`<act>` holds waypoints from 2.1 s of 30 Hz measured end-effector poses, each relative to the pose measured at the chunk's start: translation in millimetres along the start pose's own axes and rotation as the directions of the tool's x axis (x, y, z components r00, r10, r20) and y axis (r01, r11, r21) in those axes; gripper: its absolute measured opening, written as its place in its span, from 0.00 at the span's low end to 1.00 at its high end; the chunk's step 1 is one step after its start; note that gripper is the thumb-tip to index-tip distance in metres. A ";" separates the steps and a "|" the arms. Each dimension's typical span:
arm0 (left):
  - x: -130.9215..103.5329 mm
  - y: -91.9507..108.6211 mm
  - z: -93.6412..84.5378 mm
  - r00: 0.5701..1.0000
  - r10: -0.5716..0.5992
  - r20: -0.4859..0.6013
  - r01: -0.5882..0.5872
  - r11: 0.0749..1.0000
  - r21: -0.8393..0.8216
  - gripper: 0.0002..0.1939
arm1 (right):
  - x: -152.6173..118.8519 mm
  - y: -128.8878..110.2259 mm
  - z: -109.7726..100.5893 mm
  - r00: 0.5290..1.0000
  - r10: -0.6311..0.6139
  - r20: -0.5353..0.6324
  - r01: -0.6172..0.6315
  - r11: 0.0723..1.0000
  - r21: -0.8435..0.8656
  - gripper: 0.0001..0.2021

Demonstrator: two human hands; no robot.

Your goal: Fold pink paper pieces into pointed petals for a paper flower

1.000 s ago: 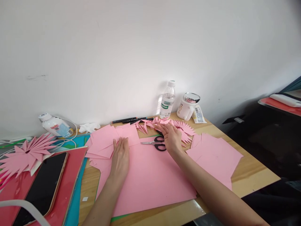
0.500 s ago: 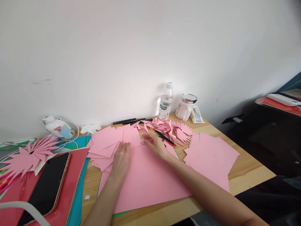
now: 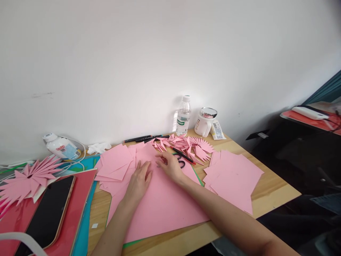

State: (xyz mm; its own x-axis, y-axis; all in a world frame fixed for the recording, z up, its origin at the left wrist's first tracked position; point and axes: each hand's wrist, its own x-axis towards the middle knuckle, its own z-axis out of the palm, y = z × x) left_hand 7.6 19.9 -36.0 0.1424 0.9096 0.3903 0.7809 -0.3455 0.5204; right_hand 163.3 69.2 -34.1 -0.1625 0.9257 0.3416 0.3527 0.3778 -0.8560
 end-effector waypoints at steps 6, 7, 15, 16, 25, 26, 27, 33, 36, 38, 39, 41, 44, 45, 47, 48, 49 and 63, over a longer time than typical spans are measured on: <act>11.2 16.2 -13.4 0.836 -0.409 -0.365 0.175 0.830 -0.529 0.38 | 0.9 -16.5 -13.8 0.984 -0.096 -0.149 0.123 0.976 0.181 0.07; 13.0 17.3 -16.3 0.789 -0.523 -0.324 0.215 0.728 -0.652 0.40 | 1.1 -18.9 -16.1 0.983 -0.109 -0.144 0.143 0.959 0.246 0.06; 13.8 14.2 -22.7 0.654 -0.755 -0.056 0.252 0.287 -0.924 0.21 | 9.3 -25.0 -50.3 0.988 -0.016 0.152 0.047 0.977 -0.207 0.15; 13.5 13.5 -22.6 0.642 -0.764 -0.066 0.241 0.283 -0.928 0.21 | 9.9 -26.0 -56.0 0.976 0.014 0.218 0.080 0.907 -0.414 0.15; 19.4 21.5 -28.0 0.627 -0.777 -0.062 0.175 0.218 -0.960 0.15 | 2.5 -35.4 -64.2 0.884 0.144 0.444 0.240 0.676 -0.697 0.11; 20.3 23.2 -29.6 0.624 -0.780 -0.051 0.158 0.190 -0.969 0.14 | 1.7 -35.3 -64.3 0.876 0.152 0.457 0.254 0.660 -0.707 0.10; 21.0 24.5 -31.4 0.615 -0.788 -0.037 0.146 0.160 -0.976 0.13 | 1.2 -34.7 -64.5 0.872 0.158 0.464 0.264 0.646 -0.716 0.10; 21.4 25.1 -44.2 0.615 -0.766 0.188 0.199 -0.081 -0.977 0.10 | 1.9 -28.4 -60.5 0.919 0.118 0.377 0.151 0.777 -0.611 0.17; 20.6 27.4 -46.6 0.696 -0.694 0.186 0.242 -0.018 -0.970 0.13 | 3.4 -32.5 -56.1 0.962 0.128 0.242 -0.093 0.984 -0.152 0.19; 20.0 28.8 -45.0 0.734 -0.663 0.148 0.250 0.061 -0.966 0.16 | 3.9 -37.2 -53.4 0.937 0.189 0.295 -0.273 0.922 0.276 0.18; 19.6 28.8 -43.2 0.739 -0.664 0.116 0.242 0.100 -0.965 0.17 | 3.9 -39.2 -52.1 0.916 0.210 0.341 -0.351 0.832 0.430 0.19; 18.5 26.7 -38.5 0.730 -0.683 0.037 0.216 0.179 -0.960 0.16 | 3.3 -40.8 -48.9 0.887 0.238 0.395 -0.443 0.676 0.589 0.21; 16.0 21.6 -32.5 0.738 -0.674 -0.037 0.243 0.317 -0.917 0.14 | 1.7 -37.6 -43.0 0.897 0.298 0.326 -0.441 0.657 0.612 0.21; 15.0 20.8 -31.6 0.751 -0.658 -0.048 0.251 0.352 -0.902 0.14 | 1.2 -36.0 -41.2 0.903 0.311 0.297 -0.429 0.675 0.600 0.22; 12.9 21.7 -31.7 0.788 -0.615 -0.008 0.282 0.373 -0.884 0.15 | 0.4 -33.7 -38.5 0.913 0.320 0.252 -0.407 0.701 0.585 0.24; 12.0 23.4 -32.5 0.809 -0.586 0.042 0.312 0.368 -0.876 0.15 | 0.2 -33.5 -37.9 0.919 0.313 0.241 -0.395 0.706 0.588 0.25; 11.2 25.7 -33.5 0.826 -0.555 0.102 0.350 0.362 -0.864 0.15 | 0.0 -34.1 -37.8 0.924 0.303 0.231 -0.381 0.710 0.592 0.25; 13.5 36.6 -47.4 0.766 -0.640 0.065 0.387 0.378 -0.841 0.14 | -4.6 -40.8 -40.3 0.840 0.156 0.519 -0.427 0.781 0.456 0.15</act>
State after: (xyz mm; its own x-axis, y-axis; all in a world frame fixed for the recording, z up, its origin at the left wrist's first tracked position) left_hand 9.3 8.6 24.4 -0.3510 0.9327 -0.0834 -0.1616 0.0274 0.9865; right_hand 186.8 50.3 15.0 -0.5598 0.8272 -0.0482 -0.0749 -0.1084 -0.9913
